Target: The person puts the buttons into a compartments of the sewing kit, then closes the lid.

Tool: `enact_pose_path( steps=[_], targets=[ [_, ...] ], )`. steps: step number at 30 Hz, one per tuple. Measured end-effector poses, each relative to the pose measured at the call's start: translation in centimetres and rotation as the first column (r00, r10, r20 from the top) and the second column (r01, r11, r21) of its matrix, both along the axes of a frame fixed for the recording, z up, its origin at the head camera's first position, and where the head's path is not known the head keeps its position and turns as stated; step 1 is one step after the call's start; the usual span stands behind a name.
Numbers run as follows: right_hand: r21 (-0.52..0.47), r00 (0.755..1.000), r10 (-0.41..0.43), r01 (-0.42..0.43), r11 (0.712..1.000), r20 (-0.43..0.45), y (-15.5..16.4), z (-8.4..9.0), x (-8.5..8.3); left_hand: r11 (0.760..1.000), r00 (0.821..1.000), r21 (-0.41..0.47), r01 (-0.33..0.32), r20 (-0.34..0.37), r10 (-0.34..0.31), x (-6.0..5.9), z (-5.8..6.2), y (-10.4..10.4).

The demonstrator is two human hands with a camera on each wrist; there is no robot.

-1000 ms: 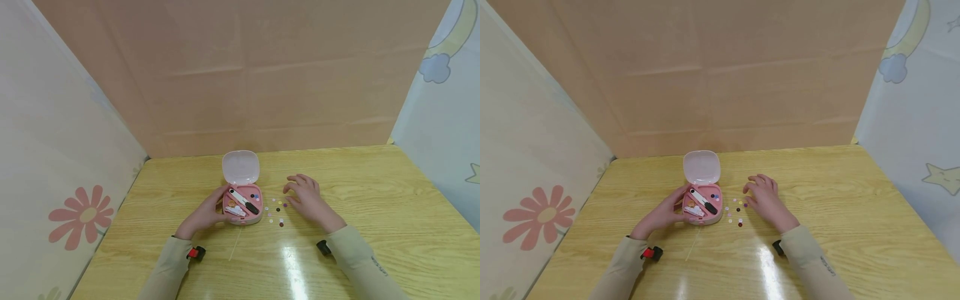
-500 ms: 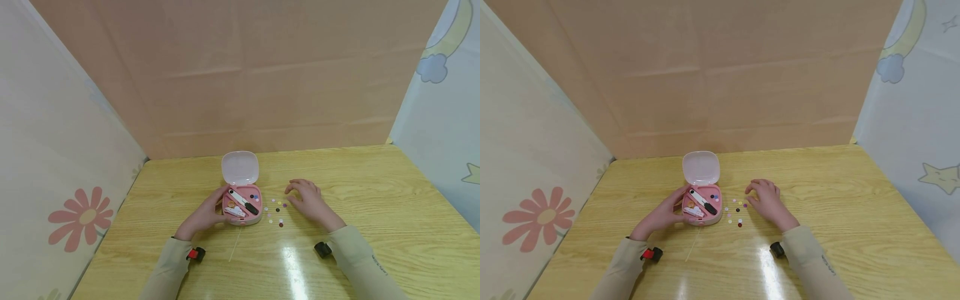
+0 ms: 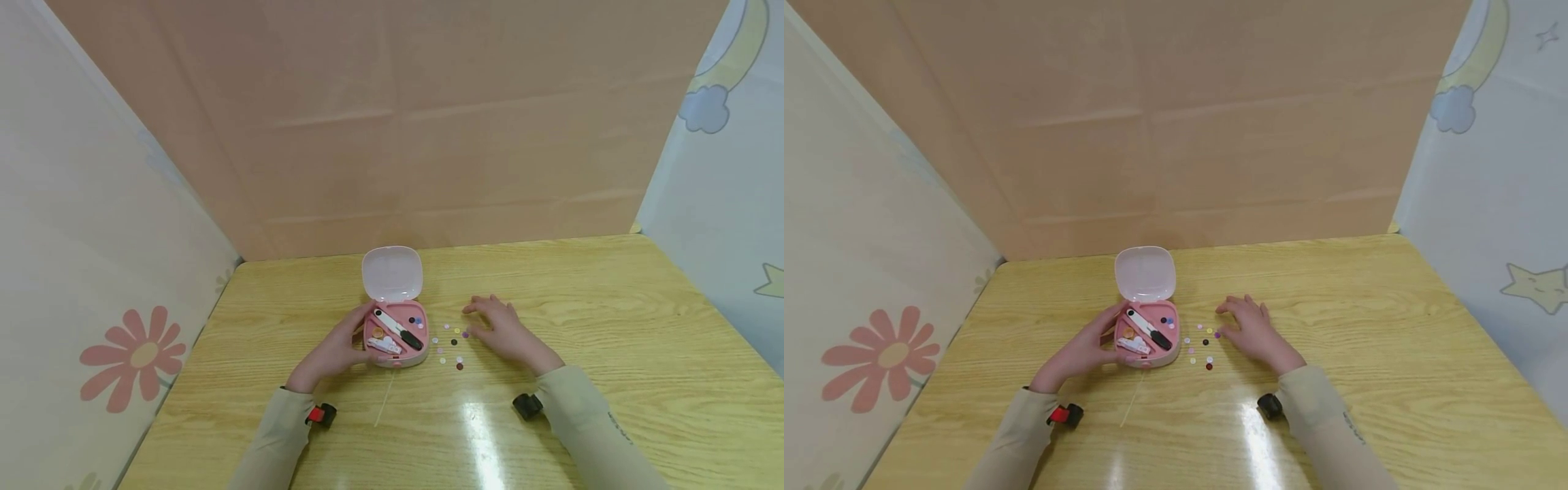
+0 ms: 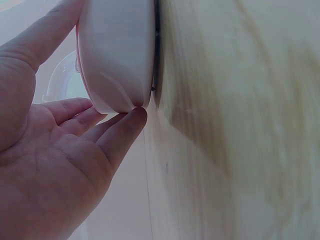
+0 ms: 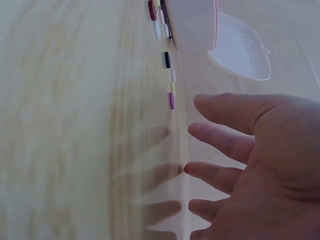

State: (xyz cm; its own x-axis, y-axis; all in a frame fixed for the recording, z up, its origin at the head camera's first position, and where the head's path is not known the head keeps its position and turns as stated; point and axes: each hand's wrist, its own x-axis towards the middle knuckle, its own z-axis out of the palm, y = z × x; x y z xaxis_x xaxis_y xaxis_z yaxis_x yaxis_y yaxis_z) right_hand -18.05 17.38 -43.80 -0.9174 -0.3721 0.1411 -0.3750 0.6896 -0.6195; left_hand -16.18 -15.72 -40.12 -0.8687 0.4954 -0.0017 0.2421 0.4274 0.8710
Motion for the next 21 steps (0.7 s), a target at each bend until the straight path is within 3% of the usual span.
enact_pose_path(
  steps=[8, 21],
  targets=[
    [0.012, 0.998, 0.037, -0.037, 0.999, 0.055, 0.03, -0.08, 0.39, 1.000, 1.000, -0.012, -0.016, -0.015, 0.016, 0.02, 0.00, 0.13],
    [-0.041, 0.997, 0.015, -0.011, 0.999, 0.077, 0.07, -0.79, 0.58, 1.000, 1.000, -0.021, -0.008, -0.025, 0.007, 0.08, 0.05, 0.10]
  ],
)
